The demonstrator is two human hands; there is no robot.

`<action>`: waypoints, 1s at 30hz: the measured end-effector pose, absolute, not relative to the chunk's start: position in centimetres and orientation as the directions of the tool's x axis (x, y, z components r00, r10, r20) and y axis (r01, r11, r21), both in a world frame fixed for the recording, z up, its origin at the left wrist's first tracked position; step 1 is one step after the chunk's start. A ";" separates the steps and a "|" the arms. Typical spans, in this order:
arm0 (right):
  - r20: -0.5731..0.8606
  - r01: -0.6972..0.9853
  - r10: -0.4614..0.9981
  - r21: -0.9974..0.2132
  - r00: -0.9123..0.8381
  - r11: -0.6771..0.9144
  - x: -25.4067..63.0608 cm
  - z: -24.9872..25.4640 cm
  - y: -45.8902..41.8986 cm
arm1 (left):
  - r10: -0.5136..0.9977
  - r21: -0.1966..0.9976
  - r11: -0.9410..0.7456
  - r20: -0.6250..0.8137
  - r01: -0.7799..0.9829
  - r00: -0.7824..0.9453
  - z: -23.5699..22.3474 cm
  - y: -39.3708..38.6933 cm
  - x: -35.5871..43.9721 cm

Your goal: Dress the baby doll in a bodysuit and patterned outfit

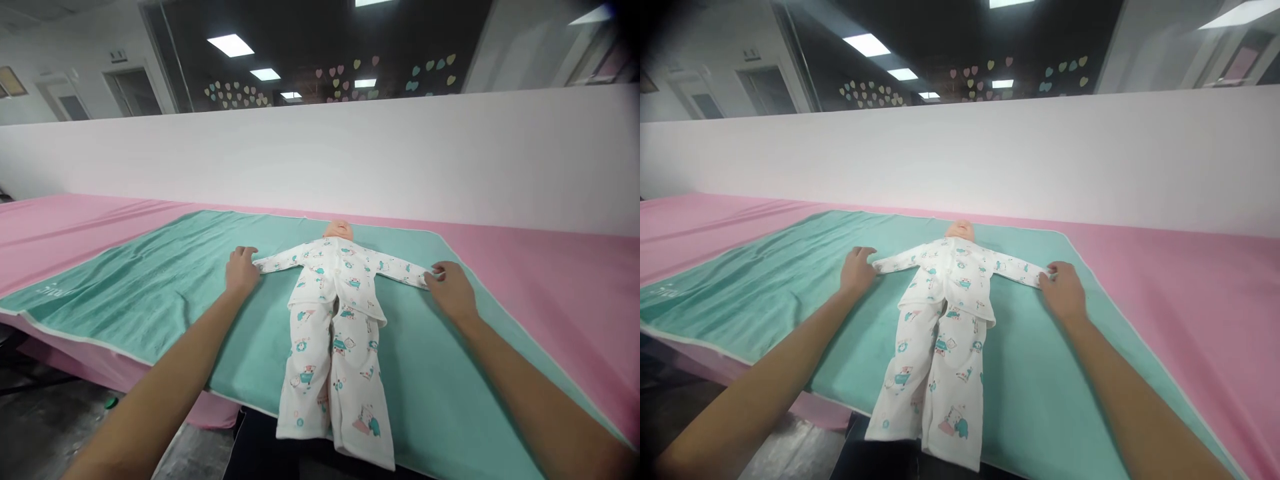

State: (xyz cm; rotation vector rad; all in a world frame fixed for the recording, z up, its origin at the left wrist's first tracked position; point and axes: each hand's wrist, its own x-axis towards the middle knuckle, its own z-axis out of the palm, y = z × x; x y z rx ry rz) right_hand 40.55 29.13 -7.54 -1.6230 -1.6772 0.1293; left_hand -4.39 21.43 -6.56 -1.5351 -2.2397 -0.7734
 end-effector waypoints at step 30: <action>0.436 0.317 0.536 -0.479 -0.723 0.818 30.5 -6.7 6.9 | 0.790 0.337 -0.523 0.537 0.783 0.296 -9.6 1.5 12.2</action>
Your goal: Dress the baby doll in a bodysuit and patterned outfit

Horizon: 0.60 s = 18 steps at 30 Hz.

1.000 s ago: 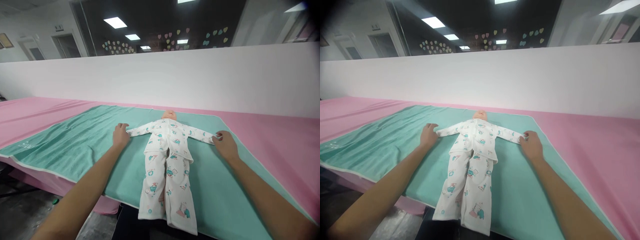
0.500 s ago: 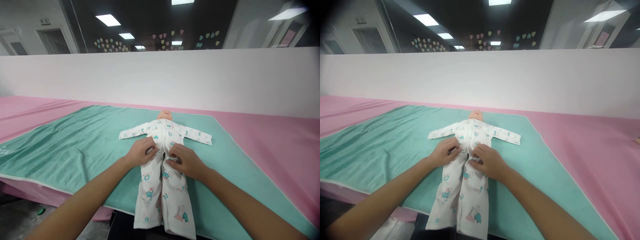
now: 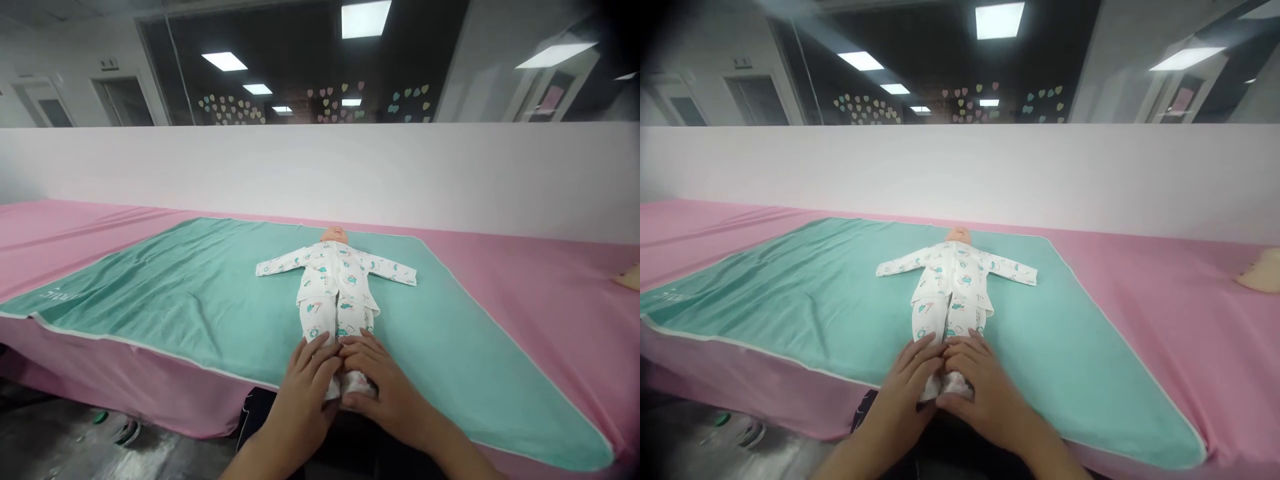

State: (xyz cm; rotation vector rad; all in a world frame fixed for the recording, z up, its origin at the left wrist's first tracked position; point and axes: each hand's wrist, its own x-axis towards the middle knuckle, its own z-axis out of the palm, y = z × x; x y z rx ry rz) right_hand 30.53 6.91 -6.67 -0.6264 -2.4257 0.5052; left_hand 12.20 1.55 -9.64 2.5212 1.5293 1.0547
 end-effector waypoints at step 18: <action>0.690 0.488 0.459 -0.173 -0.559 0.855 29.9 -8.1 0.9 | 0.699 0.509 -0.537 0.715 0.672 0.017 -9.9 0.8 14.1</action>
